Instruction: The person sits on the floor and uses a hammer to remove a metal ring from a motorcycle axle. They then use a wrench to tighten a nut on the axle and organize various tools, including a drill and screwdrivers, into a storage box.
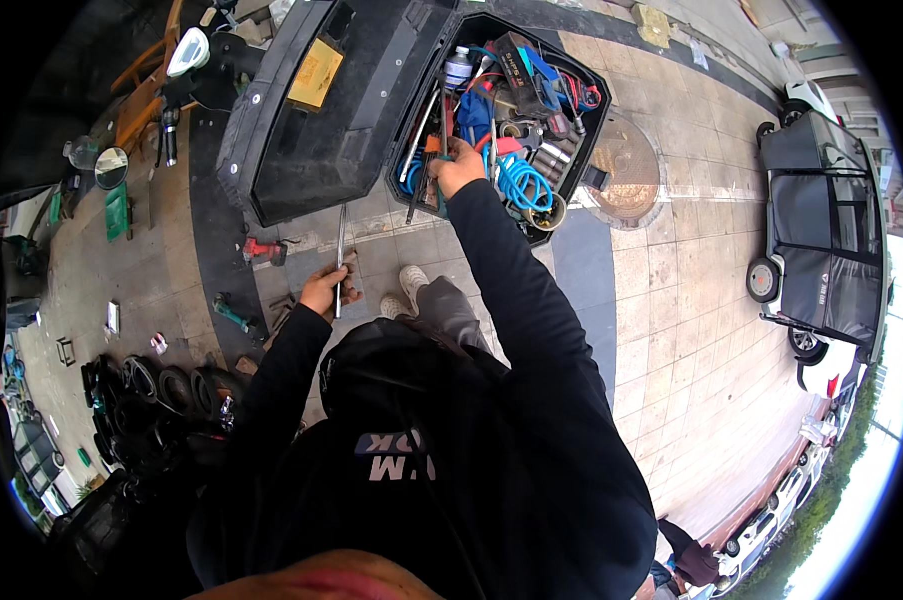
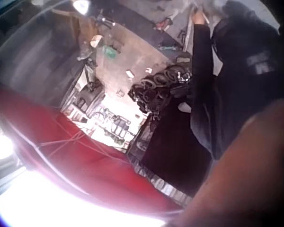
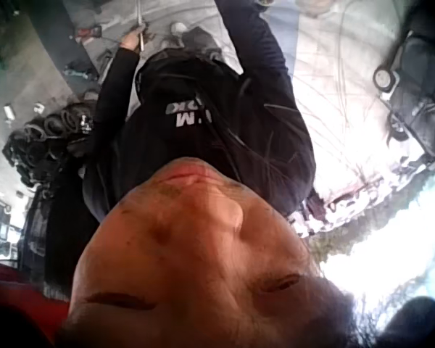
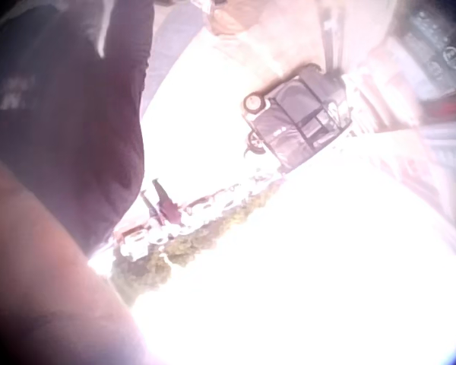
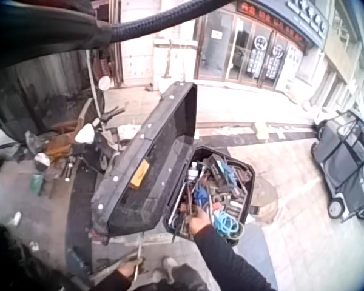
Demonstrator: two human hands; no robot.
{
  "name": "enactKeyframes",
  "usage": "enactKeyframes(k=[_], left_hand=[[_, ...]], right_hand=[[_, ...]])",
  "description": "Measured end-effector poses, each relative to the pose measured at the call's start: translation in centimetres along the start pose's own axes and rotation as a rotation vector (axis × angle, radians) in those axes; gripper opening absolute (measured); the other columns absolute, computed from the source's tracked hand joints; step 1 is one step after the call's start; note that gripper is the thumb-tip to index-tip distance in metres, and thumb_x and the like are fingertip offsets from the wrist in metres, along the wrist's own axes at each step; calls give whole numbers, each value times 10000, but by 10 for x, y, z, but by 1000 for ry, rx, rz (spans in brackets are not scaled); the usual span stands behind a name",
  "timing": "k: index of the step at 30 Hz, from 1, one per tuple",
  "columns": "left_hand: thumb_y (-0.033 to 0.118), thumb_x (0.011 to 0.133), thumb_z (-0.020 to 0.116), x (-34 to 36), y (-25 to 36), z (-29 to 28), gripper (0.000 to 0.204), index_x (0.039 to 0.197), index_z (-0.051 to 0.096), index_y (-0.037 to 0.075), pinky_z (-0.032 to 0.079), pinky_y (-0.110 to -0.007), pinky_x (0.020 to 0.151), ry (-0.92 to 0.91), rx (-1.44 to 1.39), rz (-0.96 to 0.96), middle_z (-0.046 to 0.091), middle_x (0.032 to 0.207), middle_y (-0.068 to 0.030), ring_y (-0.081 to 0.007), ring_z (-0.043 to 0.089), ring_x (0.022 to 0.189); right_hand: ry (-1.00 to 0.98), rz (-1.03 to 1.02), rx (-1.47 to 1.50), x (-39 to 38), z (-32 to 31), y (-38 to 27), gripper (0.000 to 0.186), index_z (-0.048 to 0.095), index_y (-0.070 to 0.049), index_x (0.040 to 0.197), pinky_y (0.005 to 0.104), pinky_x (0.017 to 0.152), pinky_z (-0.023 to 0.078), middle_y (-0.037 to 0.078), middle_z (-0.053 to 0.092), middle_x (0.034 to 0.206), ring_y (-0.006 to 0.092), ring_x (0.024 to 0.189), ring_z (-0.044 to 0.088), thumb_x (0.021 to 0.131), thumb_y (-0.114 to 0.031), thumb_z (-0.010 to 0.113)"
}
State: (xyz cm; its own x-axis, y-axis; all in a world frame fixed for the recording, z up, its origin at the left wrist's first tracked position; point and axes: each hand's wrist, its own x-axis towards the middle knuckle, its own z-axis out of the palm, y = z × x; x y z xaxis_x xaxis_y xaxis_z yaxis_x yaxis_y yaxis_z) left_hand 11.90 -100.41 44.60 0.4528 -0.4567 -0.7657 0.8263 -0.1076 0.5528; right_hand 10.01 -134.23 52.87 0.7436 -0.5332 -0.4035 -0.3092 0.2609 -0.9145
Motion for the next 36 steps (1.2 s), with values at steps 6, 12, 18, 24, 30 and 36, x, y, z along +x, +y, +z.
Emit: enactKeyframes(k=[6,12,18,24,30,36], left_hand=[[113,964,622,2,-38,-35,115,1025,636,16,600,-358,592,131,87,92,609,753,-59,-188,638,594],[37,945,622,-10,-71,-43,80,1004,620,-18,547,-307,589,276,346,325,618,732,-62,-149,621,610],[34,954,618,-13,-68,27,75,1005,619,-20,544,-294,627,307,205,381,612,748,-59,-144,615,646],[47,969,615,-20,-83,57,90,1035,622,-15,571,-314,666,441,70,354,608,783,-60,-150,619,684],[62,977,615,-31,-85,84,106,1048,624,-16,570,-309,671,486,51,365,615,793,-54,-146,625,693],[70,980,616,-51,-101,90,121,1058,623,-23,571,-310,676,548,23,396,622,804,-57,-146,625,693]], right_hand=[[-155,-516,-1465,-53,-136,-155,585,561,-152,1355,470,899,528,184,669,1180,374,1060,650,788,-21,616],[-567,-807,-2280,41,-99,-253,409,684,-229,1189,427,787,557,59,680,1076,291,993,685,826,-59,602],[-687,-1422,-2217,196,-62,-223,251,722,-252,1103,411,963,463,2,680,1083,206,1104,640,885,-205,608],[-815,-1569,-1689,141,-28,-122,198,704,-99,1013,397,968,474,76,661,1057,247,1074,626,851,-138,597],[-1217,-1479,-1759,158,-12,-13,268,700,-150,1160,442,1048,418,85,593,1343,264,1240,563,917,-169,589],[-1382,-1537,-1837,157,-3,-20,300,662,-155,1219,487,1003,446,107,594,1349,280,1230,569,949,-214,546]])
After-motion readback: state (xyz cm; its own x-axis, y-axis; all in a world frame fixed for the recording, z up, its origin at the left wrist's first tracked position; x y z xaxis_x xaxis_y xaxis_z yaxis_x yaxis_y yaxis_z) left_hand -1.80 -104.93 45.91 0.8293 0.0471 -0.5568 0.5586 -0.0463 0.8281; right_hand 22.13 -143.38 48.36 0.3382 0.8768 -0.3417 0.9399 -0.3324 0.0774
